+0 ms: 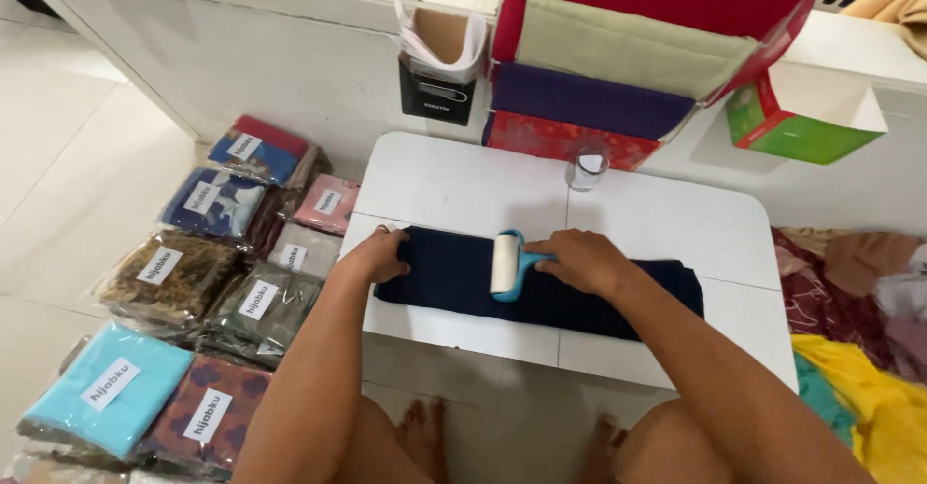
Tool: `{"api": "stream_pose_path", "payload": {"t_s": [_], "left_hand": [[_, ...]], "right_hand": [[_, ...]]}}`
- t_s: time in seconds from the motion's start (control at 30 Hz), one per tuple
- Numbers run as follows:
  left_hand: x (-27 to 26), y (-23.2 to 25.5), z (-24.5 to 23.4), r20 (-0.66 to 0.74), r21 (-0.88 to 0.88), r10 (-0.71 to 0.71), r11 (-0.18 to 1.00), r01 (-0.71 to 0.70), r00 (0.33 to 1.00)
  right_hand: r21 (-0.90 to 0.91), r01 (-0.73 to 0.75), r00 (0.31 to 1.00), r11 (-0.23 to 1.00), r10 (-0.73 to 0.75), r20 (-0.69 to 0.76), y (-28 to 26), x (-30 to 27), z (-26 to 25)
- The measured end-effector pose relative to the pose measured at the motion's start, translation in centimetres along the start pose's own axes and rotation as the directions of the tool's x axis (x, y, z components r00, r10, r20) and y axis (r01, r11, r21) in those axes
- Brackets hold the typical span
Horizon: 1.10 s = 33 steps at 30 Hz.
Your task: A person uses a lint roller to remove dust and lint from a dark blue piece of fabric laid out on a small white table.
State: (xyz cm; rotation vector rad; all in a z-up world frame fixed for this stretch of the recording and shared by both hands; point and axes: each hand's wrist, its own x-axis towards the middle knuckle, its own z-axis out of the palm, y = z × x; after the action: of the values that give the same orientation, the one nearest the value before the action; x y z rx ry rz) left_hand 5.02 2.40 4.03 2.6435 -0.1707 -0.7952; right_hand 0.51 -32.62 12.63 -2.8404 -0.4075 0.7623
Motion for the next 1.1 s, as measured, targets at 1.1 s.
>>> {"api": "stream_pose_path", "payload": {"t_s": [1.1], "left_hand": [[4.1,-4.5,1.8,-0.028,0.211,-0.081,0.974,0.086,0.996]], "right_hand": [[0.036,0.366,0.911,0.930,-0.349,-0.220,-11.8,11.0,5.0]]}}
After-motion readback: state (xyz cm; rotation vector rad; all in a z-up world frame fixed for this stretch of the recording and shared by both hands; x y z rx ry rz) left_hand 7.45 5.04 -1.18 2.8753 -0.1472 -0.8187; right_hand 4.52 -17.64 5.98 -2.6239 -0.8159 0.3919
